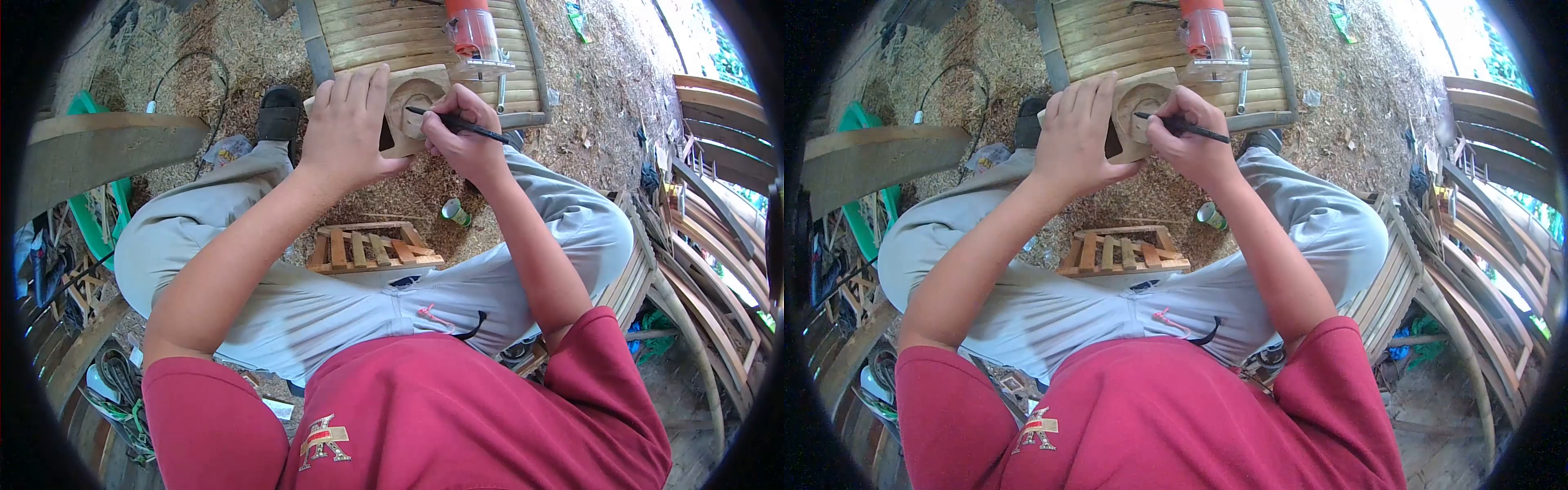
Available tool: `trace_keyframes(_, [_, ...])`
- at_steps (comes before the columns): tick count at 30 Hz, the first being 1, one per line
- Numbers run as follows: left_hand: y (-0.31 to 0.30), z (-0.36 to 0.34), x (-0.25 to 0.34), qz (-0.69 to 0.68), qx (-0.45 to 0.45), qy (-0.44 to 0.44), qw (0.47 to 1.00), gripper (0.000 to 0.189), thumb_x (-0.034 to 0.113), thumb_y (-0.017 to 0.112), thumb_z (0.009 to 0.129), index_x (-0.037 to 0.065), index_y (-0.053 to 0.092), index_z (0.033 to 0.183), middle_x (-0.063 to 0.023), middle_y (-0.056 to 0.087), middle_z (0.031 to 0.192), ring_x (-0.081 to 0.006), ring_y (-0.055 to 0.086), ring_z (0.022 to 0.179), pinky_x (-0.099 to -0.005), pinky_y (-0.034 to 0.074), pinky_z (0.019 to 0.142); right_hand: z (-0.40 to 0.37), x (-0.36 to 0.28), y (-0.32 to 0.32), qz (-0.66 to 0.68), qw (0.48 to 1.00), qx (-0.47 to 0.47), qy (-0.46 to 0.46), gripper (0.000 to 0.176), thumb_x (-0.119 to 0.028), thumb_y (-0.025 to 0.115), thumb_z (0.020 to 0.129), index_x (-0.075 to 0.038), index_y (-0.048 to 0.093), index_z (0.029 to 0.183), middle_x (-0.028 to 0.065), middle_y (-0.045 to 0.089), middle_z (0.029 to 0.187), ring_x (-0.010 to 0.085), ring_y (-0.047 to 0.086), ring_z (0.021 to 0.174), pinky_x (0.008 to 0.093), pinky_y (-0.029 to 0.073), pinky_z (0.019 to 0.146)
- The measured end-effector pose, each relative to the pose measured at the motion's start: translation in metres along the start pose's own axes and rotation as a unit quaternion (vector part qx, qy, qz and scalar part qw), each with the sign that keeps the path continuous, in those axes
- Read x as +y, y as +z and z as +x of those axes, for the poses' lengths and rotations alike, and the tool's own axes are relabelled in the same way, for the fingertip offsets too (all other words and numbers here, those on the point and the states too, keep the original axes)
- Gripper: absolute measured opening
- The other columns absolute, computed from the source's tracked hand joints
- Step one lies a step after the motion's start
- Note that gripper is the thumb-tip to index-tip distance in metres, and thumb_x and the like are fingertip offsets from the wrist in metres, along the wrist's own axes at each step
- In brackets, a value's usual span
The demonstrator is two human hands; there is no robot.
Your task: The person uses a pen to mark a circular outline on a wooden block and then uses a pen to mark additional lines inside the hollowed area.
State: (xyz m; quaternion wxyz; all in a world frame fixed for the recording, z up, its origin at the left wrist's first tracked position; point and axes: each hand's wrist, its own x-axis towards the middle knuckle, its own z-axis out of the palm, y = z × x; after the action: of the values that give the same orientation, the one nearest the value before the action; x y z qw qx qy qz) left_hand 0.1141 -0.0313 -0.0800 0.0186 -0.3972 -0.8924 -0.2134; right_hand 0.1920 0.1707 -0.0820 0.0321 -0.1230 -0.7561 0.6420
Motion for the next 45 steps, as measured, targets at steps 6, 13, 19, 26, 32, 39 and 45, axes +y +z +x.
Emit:
trace_keyframes(6, [0.001,0.000,0.000,-0.004,0.012,0.008,1.000,0.121,0.057,0.095,0.064,-0.001,0.043,0.158,-0.0182,0.060,0.141,-0.0359,0.056,0.134,-0.0496,0.040,0.116,0.001,-0.002,0.000,0.006,1.000,-0.002,0.003,0.017,-0.002,0.073,0.094,-0.002,0.058,0.087,0.0000,0.065,0.072,0.0041,0.061,0.064,0.0249,0.048,0.056])
trace_keyframes(13, [-0.001,0.000,0.000,-0.001,0.009,0.007,1.000,0.123,0.057,0.096,0.064,-0.001,0.043,0.158,-0.0189,0.060,0.140,-0.0363,0.056,0.134,-0.0500,0.040,0.116,0.001,-0.001,-0.001,-0.003,1.000,0.001,0.010,0.016,-0.002,0.074,0.093,-0.001,0.058,0.087,-0.0001,0.066,0.074,0.0030,0.062,0.069,0.0250,0.050,0.060])
trace_keyframes(19, [0.002,-0.001,-0.001,-0.001,0.015,0.010,1.000,0.123,0.059,0.096,0.063,-0.001,0.044,0.157,-0.0190,0.060,0.140,-0.0363,0.056,0.134,-0.0500,0.040,0.115,0.002,0.008,-0.006,-0.028,0.999,-0.034,-0.023,0.015,-0.001,0.072,0.099,-0.001,0.058,0.095,0.0045,0.069,0.080,0.0084,0.069,0.064,0.0243,0.055,0.056])
trace_keyframes(26, [0.000,-0.001,0.001,-0.003,0.006,0.006,1.000,0.122,0.057,0.096,0.064,-0.001,0.044,0.157,-0.0192,0.060,0.141,-0.0368,0.056,0.134,-0.0500,0.040,0.116,0.001,-0.003,-0.004,0.005,0.999,-0.036,0.020,0.015,-0.002,0.072,0.099,-0.001,0.058,0.095,0.0044,0.069,0.079,0.0086,0.069,0.065,0.0248,0.056,0.056])
trace_keyframes(32, [0.000,0.000,0.000,-0.010,-0.001,0.005,1.000,0.121,0.056,0.095,0.064,-0.001,0.043,0.157,-0.0195,0.060,0.141,-0.0370,0.056,0.135,-0.0505,0.040,0.116,0.003,0.007,-0.006,-0.037,0.999,-0.030,-0.014,0.015,-0.003,0.073,0.099,-0.001,0.059,0.094,0.0051,0.070,0.080,0.0087,0.070,0.065,0.0249,0.057,0.056])
trace_keyframes(39, [0.000,0.000,0.000,-0.010,0.003,0.007,1.000,0.121,0.055,0.095,0.064,-0.002,0.043,0.157,-0.0192,0.059,0.141,-0.0368,0.055,0.135,-0.0509,0.040,0.116,0.002,0.003,-0.007,-0.043,0.998,-0.037,-0.015,0.016,-0.003,0.073,0.098,-0.001,0.058,0.093,0.0048,0.069,0.079,0.0090,0.069,0.064,0.0248,0.056,0.055])
trace_keyframes(45, [0.000,-0.001,0.001,-0.007,0.001,0.005,1.000,0.121,0.054,0.096,0.064,-0.001,0.043,0.158,-0.0189,0.059,0.142,-0.0363,0.055,0.136,-0.0507,0.041,0.115,0.000,-0.002,-0.007,-0.015,0.999,-0.034,0.020,0.016,-0.002,0.072,0.098,-0.001,0.057,0.093,0.0046,0.069,0.079,0.0089,0.069,0.064,0.0248,0.056,0.055])
